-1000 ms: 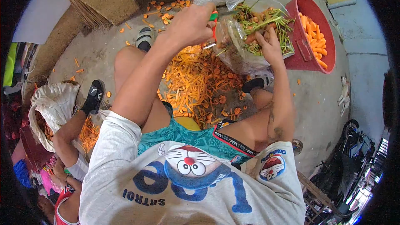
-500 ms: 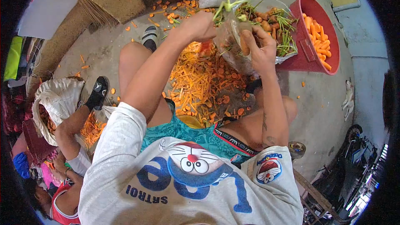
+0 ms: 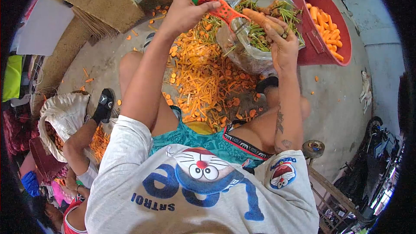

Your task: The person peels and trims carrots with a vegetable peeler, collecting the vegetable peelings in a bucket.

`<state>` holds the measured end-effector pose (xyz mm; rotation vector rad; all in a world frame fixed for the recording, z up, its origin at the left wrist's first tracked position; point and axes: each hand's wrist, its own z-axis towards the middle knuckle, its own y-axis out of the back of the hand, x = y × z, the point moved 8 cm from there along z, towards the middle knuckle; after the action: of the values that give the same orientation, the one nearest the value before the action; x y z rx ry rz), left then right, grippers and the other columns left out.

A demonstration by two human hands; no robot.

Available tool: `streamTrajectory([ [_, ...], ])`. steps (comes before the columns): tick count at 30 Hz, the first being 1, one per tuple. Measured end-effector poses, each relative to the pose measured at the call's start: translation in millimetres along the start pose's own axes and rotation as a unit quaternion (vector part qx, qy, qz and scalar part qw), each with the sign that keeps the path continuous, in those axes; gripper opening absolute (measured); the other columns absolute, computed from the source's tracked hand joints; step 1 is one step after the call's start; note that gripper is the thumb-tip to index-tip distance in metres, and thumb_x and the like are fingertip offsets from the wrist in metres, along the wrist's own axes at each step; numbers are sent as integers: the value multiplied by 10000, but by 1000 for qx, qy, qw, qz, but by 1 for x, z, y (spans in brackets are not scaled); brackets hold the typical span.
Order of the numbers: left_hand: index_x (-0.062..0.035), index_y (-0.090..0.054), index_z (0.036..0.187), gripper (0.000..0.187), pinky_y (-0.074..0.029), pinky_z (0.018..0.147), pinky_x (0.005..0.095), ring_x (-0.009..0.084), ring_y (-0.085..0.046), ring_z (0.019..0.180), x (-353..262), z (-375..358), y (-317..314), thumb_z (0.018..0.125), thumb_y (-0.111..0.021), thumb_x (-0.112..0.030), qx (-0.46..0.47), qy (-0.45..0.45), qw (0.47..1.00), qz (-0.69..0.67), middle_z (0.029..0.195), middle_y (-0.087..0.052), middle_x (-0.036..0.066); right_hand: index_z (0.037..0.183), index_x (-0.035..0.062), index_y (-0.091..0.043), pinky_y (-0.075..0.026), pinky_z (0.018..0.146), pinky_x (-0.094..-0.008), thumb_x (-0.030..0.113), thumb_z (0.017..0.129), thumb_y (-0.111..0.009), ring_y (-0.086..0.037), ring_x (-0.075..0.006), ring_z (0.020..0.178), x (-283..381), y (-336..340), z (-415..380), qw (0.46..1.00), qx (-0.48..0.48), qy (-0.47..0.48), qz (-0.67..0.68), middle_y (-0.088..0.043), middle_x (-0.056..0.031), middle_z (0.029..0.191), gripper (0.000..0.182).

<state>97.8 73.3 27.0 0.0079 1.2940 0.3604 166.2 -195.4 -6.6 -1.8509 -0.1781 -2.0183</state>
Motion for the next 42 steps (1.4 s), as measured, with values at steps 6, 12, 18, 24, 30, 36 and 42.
streamTrajectory([
  [6, -5, -625, 1051, 263, -522, 715, 434, 358, -679, 790, 7, -11, -7, 878, -729, -174, -16, 2, 946, 323, 839, -692, 215, 1270, 3, -600, -545, 853, -296, 128, 974, -671, -673, -172, 980, -6, 7, 5, 986, -58, -6, 157, -685, -99, 1126, 328],
  [12, 30, -566, 1057, 305, -526, 796, 557, 490, -664, 903, 5, -20, -49, 835, -667, -154, 64, 37, 920, 386, 889, -673, 315, 1254, 1, -603, -521, 777, -301, 252, 1019, -606, -659, -174, 905, -39, -49, -20, 948, 76, -213, 225, -687, -91, 1075, 344],
  [18, 40, -569, 1033, 334, -535, 786, 567, 498, -668, 874, 52, -12, -45, 798, -669, -176, 138, 130, 897, 400, 872, -679, 305, 1212, 45, -607, -449, 641, -271, 338, 1054, -536, -562, -138, 766, -28, -82, -38, 902, 167, -279, 283, -631, -54, 950, 340],
  [24, 57, -599, 1007, 317, -546, 789, 554, 475, -684, 882, -6, -15, -43, 792, -660, -168, 52, 26, 912, 406, 902, -678, 316, 1284, 34, -565, -415, 609, -240, 356, 1084, -471, -515, -103, 735, -36, -52, -33, 924, 80, -306, 214, -601, -37, 948, 390],
  [30, 85, -606, 1005, 326, -545, 790, 556, 492, -672, 885, 61, -12, -49, 808, -657, -169, 136, 96, 902, 397, 896, -673, 335, 1292, 17, -556, -364, 487, -215, 335, 1086, -467, -464, -79, 632, -39, -75, -40, 880, 160, -341, 288, -576, -28, 906, 389],
  [36, 45, -629, 1010, 268, -526, 793, 514, 453, -687, 911, 23, -11, -35, 830, -680, -147, 54, 56, 932, 353, 932, -693, 294, 1303, -4, -601, -471, 582, -220, 260, 988, -686, -582, -71, 761, -6, -42, -19, 984, 74, -74, -147, -671, -81, 1048, 420],
  [42, -12, -665, 1020, 258, -516, 712, 384, 242, -681, 790, 10, -3, 3, 867, -782, -184, -23, -9, 964, 266, 839, -709, 145, 1378, 4, -559, -531, 903, -317, 70, 958, -687, -638, -179, 1105, -26, 8, 6, 929, 30, -130, 346, -647, -122, 1272, 443],
])
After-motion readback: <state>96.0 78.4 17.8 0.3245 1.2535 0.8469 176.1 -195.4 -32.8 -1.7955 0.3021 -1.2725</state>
